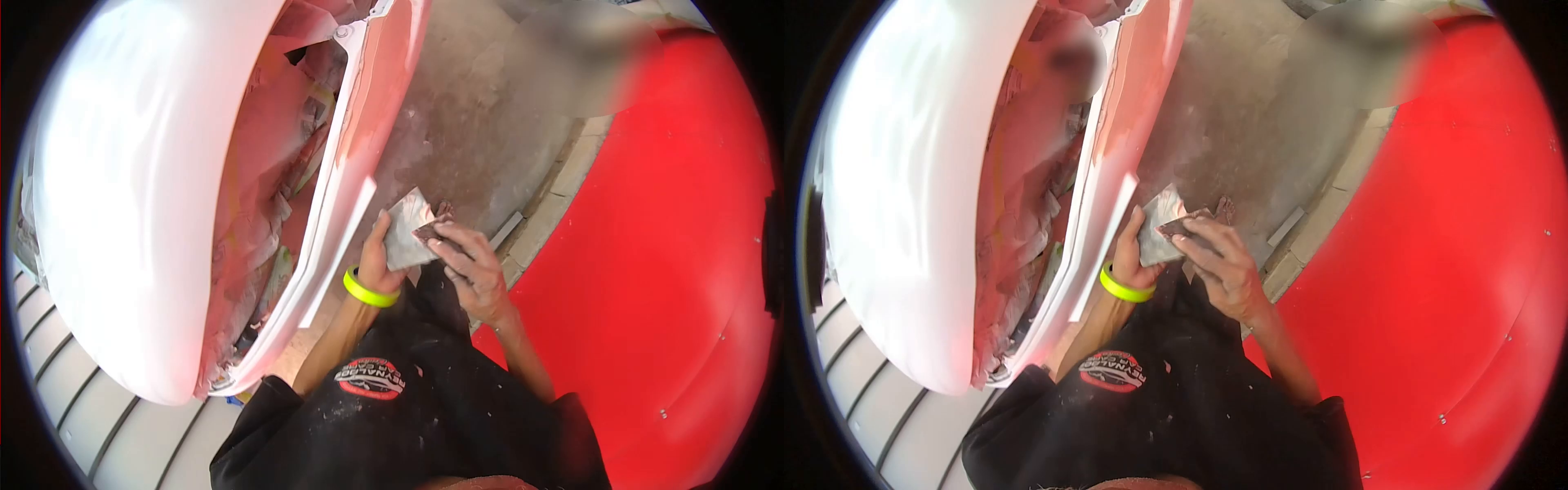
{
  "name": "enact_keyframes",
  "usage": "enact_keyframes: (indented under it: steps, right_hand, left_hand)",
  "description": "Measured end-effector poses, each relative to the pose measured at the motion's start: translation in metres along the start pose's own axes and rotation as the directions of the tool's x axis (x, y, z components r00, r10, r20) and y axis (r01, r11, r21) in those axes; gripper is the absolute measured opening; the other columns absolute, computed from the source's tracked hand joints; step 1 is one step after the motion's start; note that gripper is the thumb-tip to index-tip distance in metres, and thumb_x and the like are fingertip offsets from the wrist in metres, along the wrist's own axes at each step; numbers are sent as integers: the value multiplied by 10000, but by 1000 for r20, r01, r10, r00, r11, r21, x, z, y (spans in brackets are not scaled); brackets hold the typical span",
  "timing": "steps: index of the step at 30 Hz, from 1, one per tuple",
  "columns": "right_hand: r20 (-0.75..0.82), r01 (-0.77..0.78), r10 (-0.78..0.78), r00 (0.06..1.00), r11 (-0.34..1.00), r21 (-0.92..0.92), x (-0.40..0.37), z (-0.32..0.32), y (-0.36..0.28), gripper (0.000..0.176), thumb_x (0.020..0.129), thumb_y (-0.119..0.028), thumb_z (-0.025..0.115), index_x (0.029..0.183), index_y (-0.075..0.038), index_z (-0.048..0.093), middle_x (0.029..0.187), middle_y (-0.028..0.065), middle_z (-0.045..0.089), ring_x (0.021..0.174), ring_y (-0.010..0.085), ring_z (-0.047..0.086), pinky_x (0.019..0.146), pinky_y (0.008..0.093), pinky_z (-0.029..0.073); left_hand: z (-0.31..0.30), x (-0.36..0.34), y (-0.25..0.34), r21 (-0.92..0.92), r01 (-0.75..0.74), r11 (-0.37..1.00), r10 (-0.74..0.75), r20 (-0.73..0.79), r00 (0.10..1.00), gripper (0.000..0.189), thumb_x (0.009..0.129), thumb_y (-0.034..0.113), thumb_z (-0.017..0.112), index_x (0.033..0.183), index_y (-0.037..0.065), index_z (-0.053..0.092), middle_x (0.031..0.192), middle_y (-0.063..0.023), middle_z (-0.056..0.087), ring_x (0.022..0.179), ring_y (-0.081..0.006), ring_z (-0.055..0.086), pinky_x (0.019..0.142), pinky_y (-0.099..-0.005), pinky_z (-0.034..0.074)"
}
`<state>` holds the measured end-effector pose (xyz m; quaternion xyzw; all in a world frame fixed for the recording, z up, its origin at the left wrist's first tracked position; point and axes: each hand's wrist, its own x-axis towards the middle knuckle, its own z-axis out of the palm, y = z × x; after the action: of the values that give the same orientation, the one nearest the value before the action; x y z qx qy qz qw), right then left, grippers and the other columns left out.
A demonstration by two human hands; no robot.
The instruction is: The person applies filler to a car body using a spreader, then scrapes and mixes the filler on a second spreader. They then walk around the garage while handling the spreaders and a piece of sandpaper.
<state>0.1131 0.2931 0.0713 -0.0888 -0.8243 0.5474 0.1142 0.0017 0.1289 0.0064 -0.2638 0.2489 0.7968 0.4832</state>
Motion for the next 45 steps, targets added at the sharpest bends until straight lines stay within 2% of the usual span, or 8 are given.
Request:
enact_keyframes:
  steps: [5,8,11,13,18,26,39,45]
  right_hand:
    - [29,73,-68,997,971,-227,-8,-50,17,456,836,39,585,1228,-136,741,1304,132,641,1235,341,594,1065,474,459]
    - [94,5,35,995,919,-393,-8,-91,42,459,831,64,563,1214,-122,735,1266,127,666,1206,333,618,1033,471,482]
    - [-52,-165,158,986,967,-196,-9,-113,70,434,851,43,572,1237,-95,715,1248,135,682,1172,339,639,1003,439,503]
    - [-106,-227,213,971,964,-138,-2,-126,80,363,947,9,543,1273,-60,686,1235,143,698,1157,321,655,995,395,505]
    - [-150,-403,395,907,915,-30,35,-136,106,303,1029,-70,522,1291,-26,668,1218,134,710,1120,232,663,985,337,487]
    - [-141,-350,357,923,934,76,90,-125,112,314,1017,-104,557,1293,9,654,1185,138,714,1084,202,657,956,331,498]
    - [-193,-263,346,918,897,354,123,-119,78,330,1020,-148,597,1278,54,634,1090,83,700,962,127,625,880,284,509]
    - [-195,-195,249,948,946,260,143,-122,91,310,1024,-137,595,1270,45,640,1057,62,695,934,109,616,846,274,504]
  left_hand:
    - [39,6,-8,-117,159,980,-140,157,978,497,1069,394,489,1377,6,535,1255,-175,680,1097,-280,701,929,-414,596]
    - [56,5,-8,-153,107,982,-77,191,979,493,1050,362,539,1384,0,545,1291,-171,674,1150,-282,679,1015,-430,535]
    - [87,11,-8,25,25,999,-29,195,980,494,1063,326,528,1408,-27,510,1307,-196,661,1162,-283,680,1038,-421,528]
    - [89,20,-16,143,-8,990,-2,71,997,511,1031,319,576,1397,-34,528,1273,-170,687,1139,-252,689,1025,-402,526]
    - [91,27,-33,88,77,993,-84,81,993,456,1034,274,583,1390,-9,553,1278,-135,690,1142,-225,686,1019,-370,518]
    - [104,52,-14,83,140,987,-151,146,978,438,1045,277,572,1376,-9,559,1271,-126,690,1136,-220,686,1010,-366,524]
    - [130,50,-4,221,-7,975,-77,370,926,429,1050,285,563,1356,-17,574,1229,-118,704,1078,-193,705,952,-343,554]
    - [122,60,-6,206,-47,977,-42,404,914,436,1053,276,559,1369,-24,557,1254,-134,689,1091,-208,701,962,-362,555]
